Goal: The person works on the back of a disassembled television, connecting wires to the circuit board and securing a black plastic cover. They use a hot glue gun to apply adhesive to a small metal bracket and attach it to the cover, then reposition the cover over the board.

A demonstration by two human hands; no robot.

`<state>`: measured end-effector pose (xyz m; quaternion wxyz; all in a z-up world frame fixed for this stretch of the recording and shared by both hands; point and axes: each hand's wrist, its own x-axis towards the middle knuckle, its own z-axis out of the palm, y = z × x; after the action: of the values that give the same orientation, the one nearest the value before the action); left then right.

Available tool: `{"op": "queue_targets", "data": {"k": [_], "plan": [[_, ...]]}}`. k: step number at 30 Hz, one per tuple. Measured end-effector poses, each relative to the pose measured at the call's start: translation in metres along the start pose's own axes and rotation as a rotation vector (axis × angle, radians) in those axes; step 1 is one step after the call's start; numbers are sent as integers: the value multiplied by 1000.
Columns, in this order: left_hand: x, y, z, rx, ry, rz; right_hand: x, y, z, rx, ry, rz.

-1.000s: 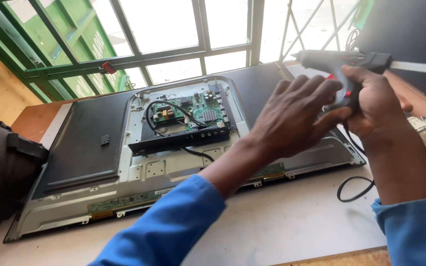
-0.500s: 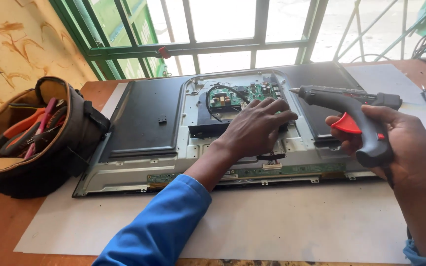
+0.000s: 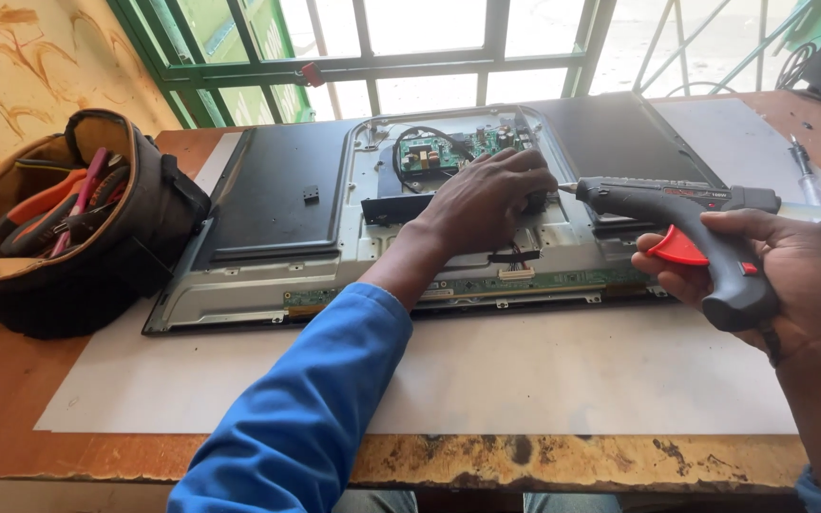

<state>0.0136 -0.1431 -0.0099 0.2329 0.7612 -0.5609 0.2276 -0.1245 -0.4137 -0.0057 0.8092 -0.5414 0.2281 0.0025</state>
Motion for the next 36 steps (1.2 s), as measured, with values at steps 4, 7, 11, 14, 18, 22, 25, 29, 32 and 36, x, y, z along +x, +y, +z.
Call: {"op": "queue_targets", "data": {"k": [4, 7, 11, 14, 18, 22, 25, 29, 32, 36], "plan": [[2, 1, -5, -11, -26, -14, -15, 0, 0, -1, 29, -19], [2, 0, -5, -68, -33, -11, -11, 1, -8, -62, -86, -10], [3, -1, -2, -6, -33, -10, -16, 3, 0, -74, -53, -5], [2, -3, 0, 29, -58, -10, -16, 6, 3, -90, -42, 3], [3, -7, 0, 14, -88, -22, -24, 6, 10, -131, -40, -21], [4, -7, -3, -45, -58, 26, -27, 4, 14, -97, -20, 14], [4, -5, -7, -58, -64, 10, -27, 4, 14, -101, -13, 21], [5, -4, -9, -116, -77, -27, -26, 4, 12, -106, -48, 3], [8, -5, -12, -127, -99, -60, -30, 2, 17, -114, -36, -16], [9, -6, -13, -165, -132, -104, -30, 3, 19, -110, -16, -15]]}}
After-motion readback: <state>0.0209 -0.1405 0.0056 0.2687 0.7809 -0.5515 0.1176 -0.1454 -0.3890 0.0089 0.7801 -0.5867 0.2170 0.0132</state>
